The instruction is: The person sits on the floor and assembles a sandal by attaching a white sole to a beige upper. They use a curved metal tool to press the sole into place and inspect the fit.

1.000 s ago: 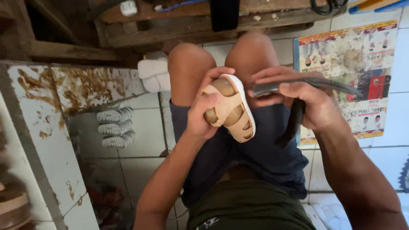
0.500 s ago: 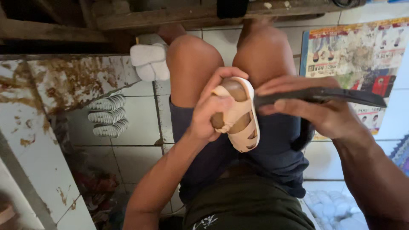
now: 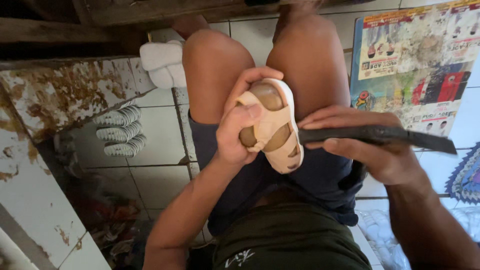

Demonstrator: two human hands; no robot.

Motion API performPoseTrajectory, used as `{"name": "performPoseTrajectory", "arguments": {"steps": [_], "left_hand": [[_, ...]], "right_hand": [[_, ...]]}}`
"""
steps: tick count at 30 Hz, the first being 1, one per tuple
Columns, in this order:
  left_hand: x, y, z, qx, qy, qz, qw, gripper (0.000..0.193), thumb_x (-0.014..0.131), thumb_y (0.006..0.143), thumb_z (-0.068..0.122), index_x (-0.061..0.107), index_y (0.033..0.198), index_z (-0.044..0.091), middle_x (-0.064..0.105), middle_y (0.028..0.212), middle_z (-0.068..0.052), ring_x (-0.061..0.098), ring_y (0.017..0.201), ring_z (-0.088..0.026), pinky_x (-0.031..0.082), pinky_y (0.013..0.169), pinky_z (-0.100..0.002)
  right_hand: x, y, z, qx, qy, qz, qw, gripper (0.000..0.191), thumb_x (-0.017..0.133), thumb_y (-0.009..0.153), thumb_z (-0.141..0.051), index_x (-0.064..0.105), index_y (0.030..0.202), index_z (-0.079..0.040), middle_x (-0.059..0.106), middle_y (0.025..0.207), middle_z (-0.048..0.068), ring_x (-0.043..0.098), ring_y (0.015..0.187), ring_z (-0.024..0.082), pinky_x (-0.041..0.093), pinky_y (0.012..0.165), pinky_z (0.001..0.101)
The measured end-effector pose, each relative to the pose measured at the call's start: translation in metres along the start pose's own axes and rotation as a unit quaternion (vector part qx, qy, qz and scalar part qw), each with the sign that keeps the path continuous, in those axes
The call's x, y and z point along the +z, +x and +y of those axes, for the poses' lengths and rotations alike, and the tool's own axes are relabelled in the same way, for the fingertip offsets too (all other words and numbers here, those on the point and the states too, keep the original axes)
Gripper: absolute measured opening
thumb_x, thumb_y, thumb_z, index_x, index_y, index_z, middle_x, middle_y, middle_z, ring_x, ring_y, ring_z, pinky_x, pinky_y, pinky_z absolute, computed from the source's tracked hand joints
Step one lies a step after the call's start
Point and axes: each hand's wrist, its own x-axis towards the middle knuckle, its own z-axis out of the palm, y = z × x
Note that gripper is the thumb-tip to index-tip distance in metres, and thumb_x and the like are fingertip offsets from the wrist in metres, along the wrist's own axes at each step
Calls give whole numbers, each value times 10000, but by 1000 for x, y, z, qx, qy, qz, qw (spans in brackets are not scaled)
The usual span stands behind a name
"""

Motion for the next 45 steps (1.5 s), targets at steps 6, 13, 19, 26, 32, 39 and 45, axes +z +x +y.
{"name": "performPoseTrajectory", "arguments": {"steps": [6,13,19,26,32,39,45], "left_hand": [[3,-3,-3,5,0,5,1000,556,598,938,256,485,1378,-65,622,1120,-152,623,1013,-203,517,912,-307],[10,-5,-8,35,24,42,998,554,581,958,263,500,1387,-78,628,1131,-147,614,1017,-200,507,924,-306],[16,-3,-5,8,-37,76,996,560,568,956,295,508,1397,-45,630,1164,-147,621,1059,-235,522,953,-362],[18,-2,-10,61,-10,112,992,512,564,973,318,566,1330,-50,635,1137,-136,613,1049,-225,505,974,-363],[35,-8,-19,106,-71,193,973,487,538,992,351,579,1308,-18,639,1175,-126,629,1109,-254,523,989,-398],[26,-42,2,-169,-59,-69,981,620,583,1049,555,568,1295,-14,686,1225,-149,657,1134,-278,516,1003,-444],[9,-62,-5,-263,140,-239,924,640,828,852,56,520,1413,50,630,1277,-62,605,1224,-140,496,1088,-327]], "right_hand": [[4,-16,6,5,-1,32,999,300,683,877,-56,732,1147,66,747,1217,225,778,1063,309,663,923,386],[14,-35,11,-72,-124,65,988,316,673,895,-13,709,1188,99,737,1236,233,732,1131,320,585,1005,380],[10,-36,25,17,147,39,988,403,676,827,-116,698,1124,156,726,1206,286,768,1042,390,645,943,446],[14,-52,28,-29,72,87,993,403,665,849,-108,703,1155,150,718,1231,276,714,1133,368,564,1051,424],[28,-55,32,-110,75,137,982,417,638,937,-170,684,1195,155,674,1241,328,703,1146,322,568,1101,364],[-12,-54,21,-65,284,57,955,495,680,939,-246,668,1203,172,630,1293,370,736,1037,449,629,905,501],[-30,-29,21,5,226,-35,973,482,680,918,-217,670,1202,172,643,1259,398,715,1065,505,611,945,548]]}}
